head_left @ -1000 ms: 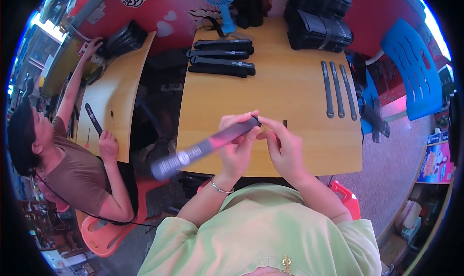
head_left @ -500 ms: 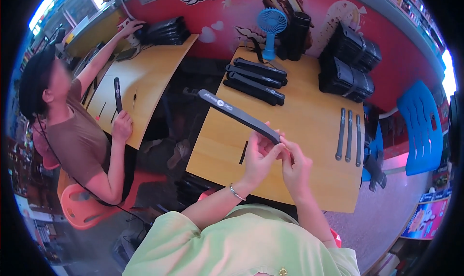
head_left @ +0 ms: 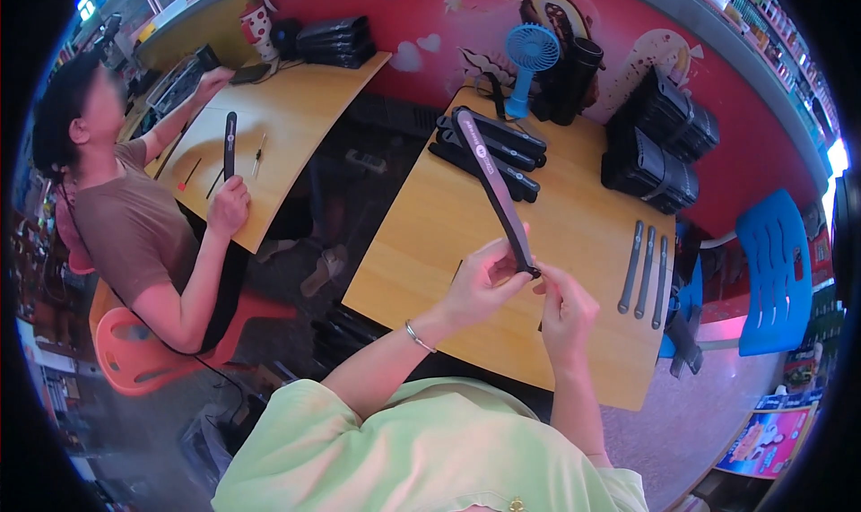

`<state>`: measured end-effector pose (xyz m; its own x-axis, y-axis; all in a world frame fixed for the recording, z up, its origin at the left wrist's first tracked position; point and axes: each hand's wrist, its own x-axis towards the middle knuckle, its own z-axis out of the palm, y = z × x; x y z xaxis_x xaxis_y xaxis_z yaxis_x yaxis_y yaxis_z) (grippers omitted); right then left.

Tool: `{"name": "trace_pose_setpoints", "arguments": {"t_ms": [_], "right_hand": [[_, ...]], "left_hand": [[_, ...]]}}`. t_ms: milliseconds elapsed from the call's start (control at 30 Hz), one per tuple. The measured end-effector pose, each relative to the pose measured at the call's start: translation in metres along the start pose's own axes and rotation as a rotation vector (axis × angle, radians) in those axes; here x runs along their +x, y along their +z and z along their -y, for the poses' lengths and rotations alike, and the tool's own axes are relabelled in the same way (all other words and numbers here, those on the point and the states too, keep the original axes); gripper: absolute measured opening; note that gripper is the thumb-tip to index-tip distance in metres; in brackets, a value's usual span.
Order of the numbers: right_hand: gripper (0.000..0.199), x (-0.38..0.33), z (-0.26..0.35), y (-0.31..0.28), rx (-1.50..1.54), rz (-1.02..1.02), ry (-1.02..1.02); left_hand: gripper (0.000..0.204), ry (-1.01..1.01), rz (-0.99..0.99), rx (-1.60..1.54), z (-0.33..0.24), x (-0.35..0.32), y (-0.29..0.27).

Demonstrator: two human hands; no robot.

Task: The recorder is assembling black textile straps with plastic components by threading them together at a workbench.

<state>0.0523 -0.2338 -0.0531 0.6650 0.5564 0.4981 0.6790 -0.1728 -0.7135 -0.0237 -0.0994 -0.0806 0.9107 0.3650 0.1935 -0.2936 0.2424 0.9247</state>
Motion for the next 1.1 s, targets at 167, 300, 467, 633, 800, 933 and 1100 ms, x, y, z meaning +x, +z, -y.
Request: {"name": "trace_pose_setpoints", "arguments": {"t_ms": [167,300,467,633,800,933,1100], "right_hand": [[0.026,-0.004,0.009,0.001,-0.024,0.035,-0.027],[0.023,-0.008,0.012,-0.004,-0.103,0.164,-0.027],[0.036,-0.013,0.016,-0.018,-0.064,0.122,0.114],[0.042,-0.011,0.008,-0.011,0.13,0.127,-0.077],[0.031,-0.02,-0.016,-0.005,0.387,0.168,0.143],[0.016,-0.025,-0.01,-0.003,0.526,0.15,0.328],[0.008,-0.007,0.002,-0.013,0.518,0.168,0.389]], "left_hand": [[0.056,-0.056,0.056,-0.017,-0.005,-0.005,-0.01],[0.038,-0.12,-0.054,-0.109,0.006,-0.009,-0.009],[0.014,-0.173,-0.01,-0.07,0.01,-0.019,0.0],[0.01,-0.225,0.031,-0.128,-0.003,-0.024,0.003],[0.009,-0.293,0.065,-0.089,-0.009,-0.026,0.002],[0.01,-0.267,0.017,-0.035,-0.004,-0.03,0.006],[0.009,-0.291,0.03,0.142,-0.018,-0.03,0.001]]}}
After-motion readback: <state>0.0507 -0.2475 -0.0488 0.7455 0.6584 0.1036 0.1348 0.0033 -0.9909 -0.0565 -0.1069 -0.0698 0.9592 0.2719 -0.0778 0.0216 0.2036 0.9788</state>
